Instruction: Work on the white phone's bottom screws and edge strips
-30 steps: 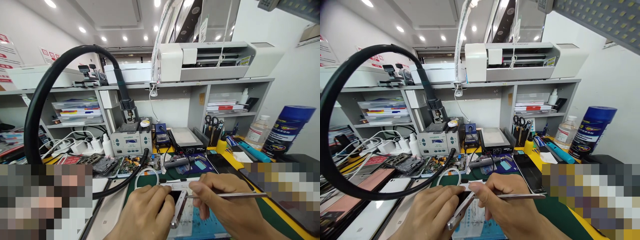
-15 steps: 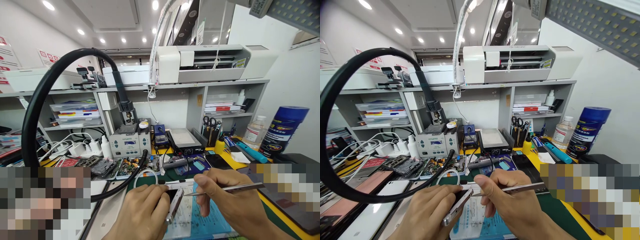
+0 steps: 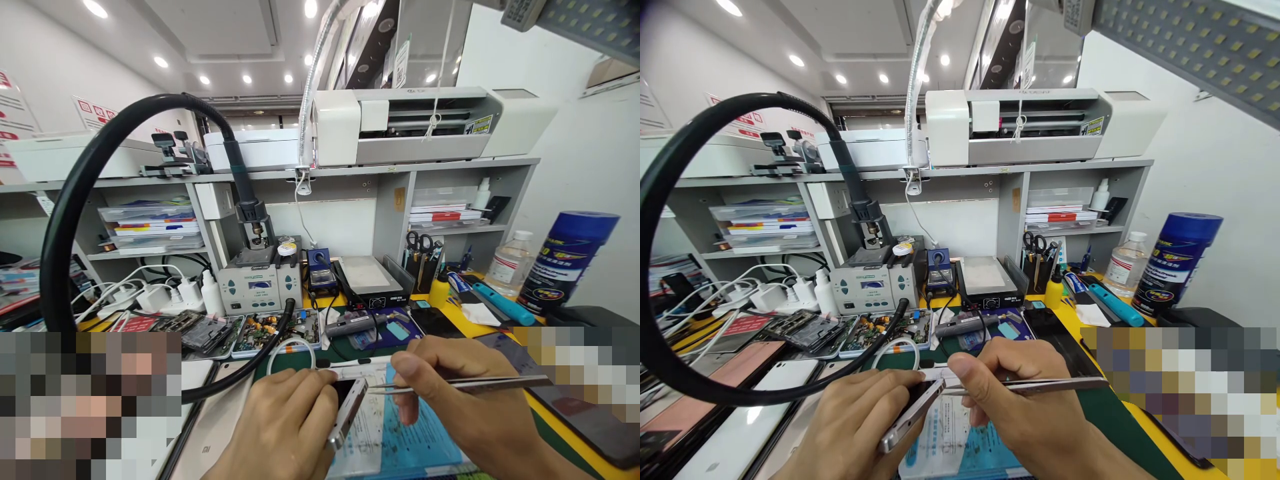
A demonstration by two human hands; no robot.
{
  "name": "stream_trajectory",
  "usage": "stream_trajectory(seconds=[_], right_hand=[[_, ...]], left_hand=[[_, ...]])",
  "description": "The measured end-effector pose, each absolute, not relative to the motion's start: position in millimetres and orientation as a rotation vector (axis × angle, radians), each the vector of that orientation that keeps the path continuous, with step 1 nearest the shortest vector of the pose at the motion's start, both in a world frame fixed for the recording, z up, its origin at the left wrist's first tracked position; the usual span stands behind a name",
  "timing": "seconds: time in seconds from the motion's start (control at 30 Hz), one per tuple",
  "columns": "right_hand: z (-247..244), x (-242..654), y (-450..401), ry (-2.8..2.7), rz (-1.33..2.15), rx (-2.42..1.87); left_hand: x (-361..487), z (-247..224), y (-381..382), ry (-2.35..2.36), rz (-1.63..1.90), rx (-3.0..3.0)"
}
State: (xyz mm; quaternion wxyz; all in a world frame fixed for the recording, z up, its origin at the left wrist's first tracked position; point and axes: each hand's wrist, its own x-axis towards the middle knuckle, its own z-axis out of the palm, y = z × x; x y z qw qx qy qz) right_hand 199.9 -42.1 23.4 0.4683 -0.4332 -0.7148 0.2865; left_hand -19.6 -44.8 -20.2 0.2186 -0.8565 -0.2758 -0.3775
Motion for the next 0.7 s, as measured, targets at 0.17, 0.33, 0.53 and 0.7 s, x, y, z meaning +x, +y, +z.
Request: stream_trajectory(seconds=[0.17, 0.33, 0.53, 0.7], right_hand=[[20.9, 203.4, -39.5, -1.834, 0.697, -0.965], [20.0, 205.4, -36.1, -1.91, 0.643, -0.918], [24.7, 211.4, -38.2, -2.108, 0.504, -0.942], [30.2, 212.6, -40.5, -2.2, 0.411, -0.918]], left_hand=[[-18.8, -19.7, -45.6, -0.768, -1.041, -2.382], [-19.3, -19.8, -46.8, -0.771, -1.049, -2.399], [-21.5, -18.3, -48.9, -0.762, -1.068, -2.489], [-20.8, -16.2, -50.2, -0.732, -1.034, -2.544]])
